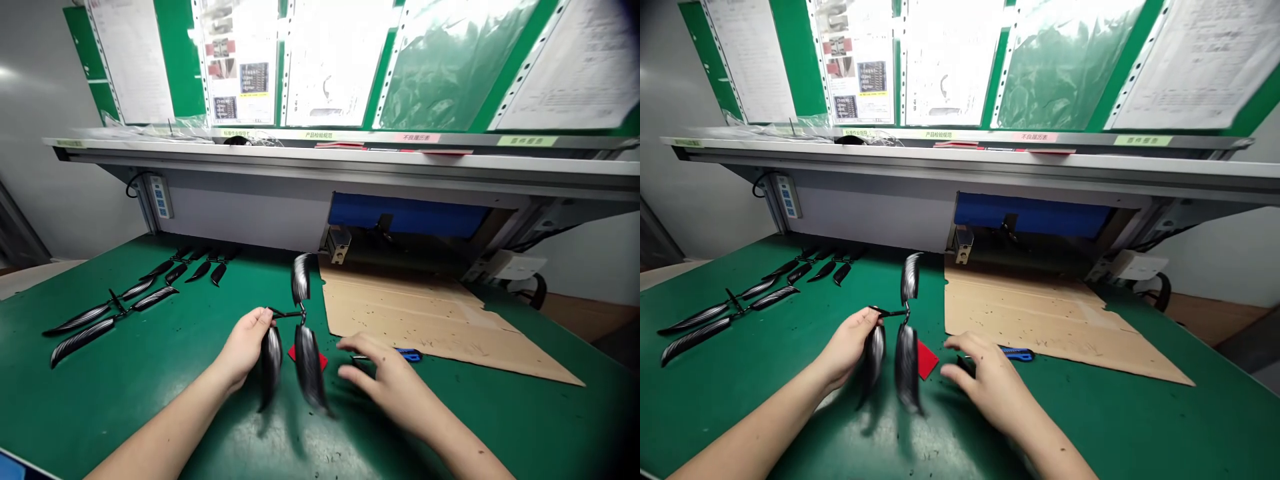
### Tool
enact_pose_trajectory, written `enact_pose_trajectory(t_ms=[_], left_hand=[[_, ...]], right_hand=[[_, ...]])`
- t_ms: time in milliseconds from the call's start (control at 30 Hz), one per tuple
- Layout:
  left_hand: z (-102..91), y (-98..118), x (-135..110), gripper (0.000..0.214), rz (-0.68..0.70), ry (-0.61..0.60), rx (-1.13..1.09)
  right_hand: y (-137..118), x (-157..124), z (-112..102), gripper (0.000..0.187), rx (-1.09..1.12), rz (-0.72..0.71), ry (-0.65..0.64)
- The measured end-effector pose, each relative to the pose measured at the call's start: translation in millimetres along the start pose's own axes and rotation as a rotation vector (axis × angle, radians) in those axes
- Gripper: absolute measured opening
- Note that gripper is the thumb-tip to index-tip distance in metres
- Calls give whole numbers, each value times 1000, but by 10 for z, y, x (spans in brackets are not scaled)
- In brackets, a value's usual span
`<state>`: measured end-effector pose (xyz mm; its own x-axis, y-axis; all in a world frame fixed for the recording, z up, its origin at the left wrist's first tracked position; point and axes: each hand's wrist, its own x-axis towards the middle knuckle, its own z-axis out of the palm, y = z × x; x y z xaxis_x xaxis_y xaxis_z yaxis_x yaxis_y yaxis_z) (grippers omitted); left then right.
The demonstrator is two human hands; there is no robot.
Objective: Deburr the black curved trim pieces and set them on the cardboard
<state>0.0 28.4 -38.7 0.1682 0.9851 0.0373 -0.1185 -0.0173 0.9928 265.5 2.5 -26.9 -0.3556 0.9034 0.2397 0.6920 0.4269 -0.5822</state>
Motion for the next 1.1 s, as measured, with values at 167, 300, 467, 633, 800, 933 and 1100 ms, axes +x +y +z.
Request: enact_pose_trajectory(t_ms=[167,300,467,633,800,933,1100], left_hand=[[169,24,-128,39,-20,-129,-43],[305,-16,-253,34,-29,-348,-177],[440,-157,-358,31,-268,-500,-582],[373,-95,-314,34,-58,-300,-81],[177,86,-159,37,111,14,303],[69,129,-90,39,-72,-199,286],[20,184,-140,38,-131,-393,388]], right_hand=[[-110,-26,206,38,-63,-51,189],[-136,-48,364,51,-320,-40,217],[-122,-33,328,24,-352,57,262],[-191,-107,190,21,-287,139,37],[-161,-155,84,32,-147,8,-228],[-29,-48,3,47,-282,-152,160],[-81,-70,-23,63,-345,-361,38]])
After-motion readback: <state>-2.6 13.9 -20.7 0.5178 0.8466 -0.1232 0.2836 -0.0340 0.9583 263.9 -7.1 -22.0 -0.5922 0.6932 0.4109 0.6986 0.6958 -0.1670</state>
